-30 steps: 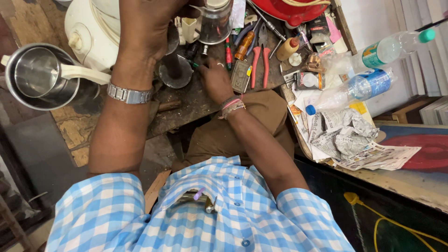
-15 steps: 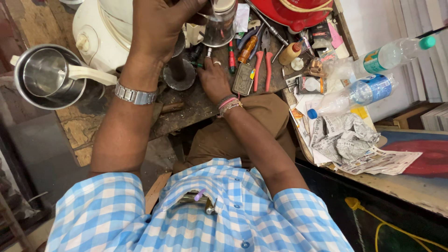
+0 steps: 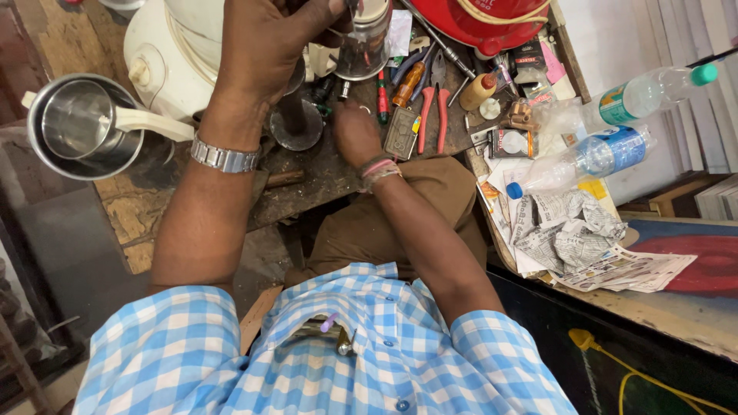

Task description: The person disassembles a blender jar, removes the blade assembly, and uses pliers and a screwdriver to adjust internal components. They then reassemble the jar and blade, testing the fit.

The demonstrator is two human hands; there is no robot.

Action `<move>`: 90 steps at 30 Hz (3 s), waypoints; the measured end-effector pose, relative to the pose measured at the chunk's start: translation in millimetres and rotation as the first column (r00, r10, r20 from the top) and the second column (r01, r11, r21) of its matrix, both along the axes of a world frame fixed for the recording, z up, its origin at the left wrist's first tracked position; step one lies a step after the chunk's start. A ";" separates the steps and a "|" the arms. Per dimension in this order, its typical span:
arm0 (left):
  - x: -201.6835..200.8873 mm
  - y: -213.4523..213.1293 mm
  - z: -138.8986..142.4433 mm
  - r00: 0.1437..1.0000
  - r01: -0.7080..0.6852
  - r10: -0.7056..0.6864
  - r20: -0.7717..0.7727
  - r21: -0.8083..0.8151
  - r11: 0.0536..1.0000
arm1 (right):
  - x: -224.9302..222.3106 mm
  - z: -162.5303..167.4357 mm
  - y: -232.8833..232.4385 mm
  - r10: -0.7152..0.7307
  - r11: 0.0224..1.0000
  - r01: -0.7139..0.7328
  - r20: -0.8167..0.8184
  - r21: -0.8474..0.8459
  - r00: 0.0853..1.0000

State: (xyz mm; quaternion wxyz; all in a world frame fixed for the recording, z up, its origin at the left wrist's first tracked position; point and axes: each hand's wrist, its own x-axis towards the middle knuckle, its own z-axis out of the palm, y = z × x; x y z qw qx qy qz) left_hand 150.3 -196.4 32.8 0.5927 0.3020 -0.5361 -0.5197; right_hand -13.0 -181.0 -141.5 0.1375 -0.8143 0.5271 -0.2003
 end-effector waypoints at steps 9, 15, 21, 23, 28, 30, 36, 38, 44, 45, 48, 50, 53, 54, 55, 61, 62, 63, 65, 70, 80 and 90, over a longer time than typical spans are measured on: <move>-6.6 1.2 19.8 0.996 -0.011 0.006 0.089 0.056 0.998 | -62.9 129.9 -21.8 -0.199 0.936 -0.305 0.979 0.174 -0.052; -6.6 5.0 22.8 0.994 -0.016 0.010 0.108 0.055 0.998 | -56.2 160.7 -25.8 -0.072 0.945 -0.322 0.997 0.056 -0.037; -7.7 2.9 21.6 0.995 0.013 -0.018 0.098 0.049 0.999 | -52.2 158.9 -29.9 -0.074 0.950 -0.306 0.997 0.065 -0.017; -7.6 3.0 21.4 0.992 0.003 -0.008 0.126 0.042 0.999 | -52.9 157.7 -30.7 -0.076 0.945 -0.319 0.997 0.072 0.001; -5.2 2.2 18.2 0.993 0.039 -0.040 0.111 0.010 0.999 | -58.5 157.0 -35.0 -0.097 0.906 -0.414 0.995 0.092 0.008; -4.3 2.1 17.0 0.993 0.055 -0.056 0.106 0.015 0.998 | -59.5 158.6 -35.5 -0.159 0.863 -0.492 0.986 0.114 -0.050; -4.5 0.4 17.8 0.995 0.085 -0.085 0.056 0.019 0.996 | -43.1 158.0 -27.7 -0.124 0.890 -0.439 0.992 0.122 0.023; -4.6 -0.4 17.1 0.996 0.069 -0.069 0.055 -0.001 0.998 | -38.6 150.4 -27.5 -0.024 0.932 -0.358 0.997 0.049 0.074; -2.8 1.6 5.7 0.993 0.071 -0.061 0.105 -0.094 0.993 | -23.3 81.1 -19.8 -0.213 0.921 -0.247 0.921 0.301 0.327; -1.6 2.1 3.7 0.994 0.049 -0.042 0.100 -0.068 0.996 | -16.9 65.2 -12.7 -0.252 0.889 -0.307 0.922 0.340 0.293; 0.2 -1.7 0.2 0.999 0.009 -0.007 0.050 -0.037 0.999 | -7.2 33.0 -6.4 -0.028 0.912 -0.288 0.744 0.293 0.668; 2.4 -0.3 -2.7 1.000 0.016 -0.016 -0.017 -0.032 0.999 | 7.5 16.5 7.0 0.067 0.913 -0.282 0.573 0.295 0.817; 6.7 3.7 -6.0 0.999 -0.023 0.021 -0.028 -0.054 0.998 | 32.2 0.8 24.0 0.049 0.897 -0.297 0.596 0.327 0.802; 8.6 5.5 -6.4 0.999 -0.046 0.046 -0.011 -0.010 0.999 | 35.9 -3.1 29.7 0.060 0.918 -0.287 0.619 0.274 0.783; 11.2 7.0 -5.7 0.998 -0.068 0.067 0.005 0.034 0.997 | 37.6 -5.3 35.1 0.072 0.936 -0.274 0.639 0.223 0.766; 15.1 26.0 2.9 0.999 -0.006 0.007 -0.050 0.012 1.000 | 20.1 -17.3 49.9 0.164 0.916 -0.365 0.676 0.166 0.718; 15.7 28.4 4.6 0.998 0.009 -0.009 -0.062 -0.003 1.000 | 16.3 -17.5 47.3 0.147 0.892 -0.395 0.686 0.220 0.712; 16.7 30.5 6.1 0.996 0.007 -0.007 -0.092 0.007 1.000 | 13.7 -17.4 43.4 0.131 0.864 -0.426 0.697 0.269 0.705; 18.2 33.3 7.7 0.987 0.003 0.002 -0.161 0.027 1.000 | 7.4 -15.3 30.4 0.132 0.909 -0.320 0.541 0.268 0.831; 15.5 29.6 9.2 0.982 -0.106 0.098 -0.159 -0.039 0.994 | 6.9 -1.9 -13.3 0.059 0.996 -0.068 0.146 0.061 0.988; 13.4 25.1 11.1 0.973 -0.072 0.073 -0.218 0.012 0.997 | 2.8 -0.8 -33.8 0.157 0.987 -0.162 -0.209 -0.006 0.965; 13.4 19.1 3.6 0.974 -0.067 0.063 -0.219 -0.011 0.998 | -7.0 12.1 -37.2 0.072 0.995 -0.088 -0.250 -0.052 0.966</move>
